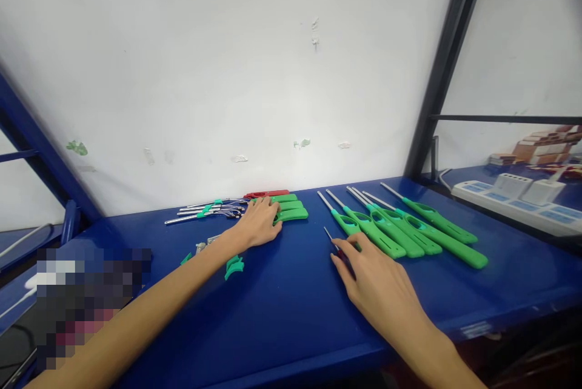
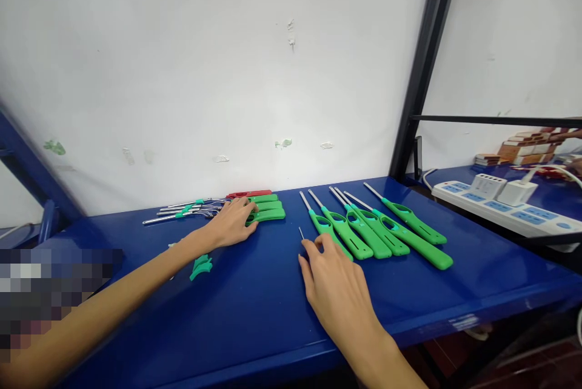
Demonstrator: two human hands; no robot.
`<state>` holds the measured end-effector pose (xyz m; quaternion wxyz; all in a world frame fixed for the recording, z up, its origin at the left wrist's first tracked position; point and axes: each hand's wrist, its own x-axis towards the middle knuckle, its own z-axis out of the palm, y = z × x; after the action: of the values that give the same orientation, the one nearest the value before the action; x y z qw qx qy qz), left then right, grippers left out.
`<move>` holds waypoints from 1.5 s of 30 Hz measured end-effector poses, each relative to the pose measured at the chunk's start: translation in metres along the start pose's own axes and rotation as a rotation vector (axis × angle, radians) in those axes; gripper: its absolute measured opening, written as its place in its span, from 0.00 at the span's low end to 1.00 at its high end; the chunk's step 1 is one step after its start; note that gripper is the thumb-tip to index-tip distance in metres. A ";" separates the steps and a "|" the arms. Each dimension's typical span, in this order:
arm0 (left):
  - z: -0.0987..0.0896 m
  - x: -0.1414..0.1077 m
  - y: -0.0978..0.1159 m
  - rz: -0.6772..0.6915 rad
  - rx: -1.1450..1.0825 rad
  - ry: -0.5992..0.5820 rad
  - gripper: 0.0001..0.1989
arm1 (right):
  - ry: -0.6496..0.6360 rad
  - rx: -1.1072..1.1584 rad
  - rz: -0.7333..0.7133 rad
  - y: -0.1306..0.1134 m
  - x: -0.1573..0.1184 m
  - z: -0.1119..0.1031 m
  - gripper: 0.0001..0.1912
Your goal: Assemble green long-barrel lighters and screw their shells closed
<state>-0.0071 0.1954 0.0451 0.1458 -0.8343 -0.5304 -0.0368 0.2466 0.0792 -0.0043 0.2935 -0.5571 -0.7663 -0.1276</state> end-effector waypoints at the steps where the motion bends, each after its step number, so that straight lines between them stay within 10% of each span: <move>1: 0.000 0.000 0.000 0.007 -0.003 0.002 0.19 | 0.005 -0.005 -0.006 0.000 0.001 0.002 0.13; 10: -0.019 -0.007 0.004 0.085 -0.073 0.098 0.18 | 0.059 0.022 -0.002 -0.001 -0.006 0.000 0.15; 17: -0.052 -0.088 0.043 0.159 -0.225 0.214 0.15 | 0.113 0.219 -0.097 -0.006 -0.007 -0.011 0.29; 23: -0.031 -0.149 0.075 0.097 -0.512 0.295 0.19 | -0.207 0.372 -0.386 -0.011 -0.006 -0.022 0.17; 30: -0.011 -0.165 0.073 -0.058 -0.658 0.202 0.22 | -0.385 0.462 -0.341 -0.012 -0.004 -0.027 0.12; 45: -0.008 -0.169 0.065 -0.341 -0.863 0.115 0.43 | -0.138 0.397 -0.186 0.004 -0.012 -0.015 0.14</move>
<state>-0.0217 0.0195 0.0033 -0.1934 -0.7163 -0.5873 -0.3235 0.2576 0.0635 -0.0005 0.3313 -0.4229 -0.8426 0.0375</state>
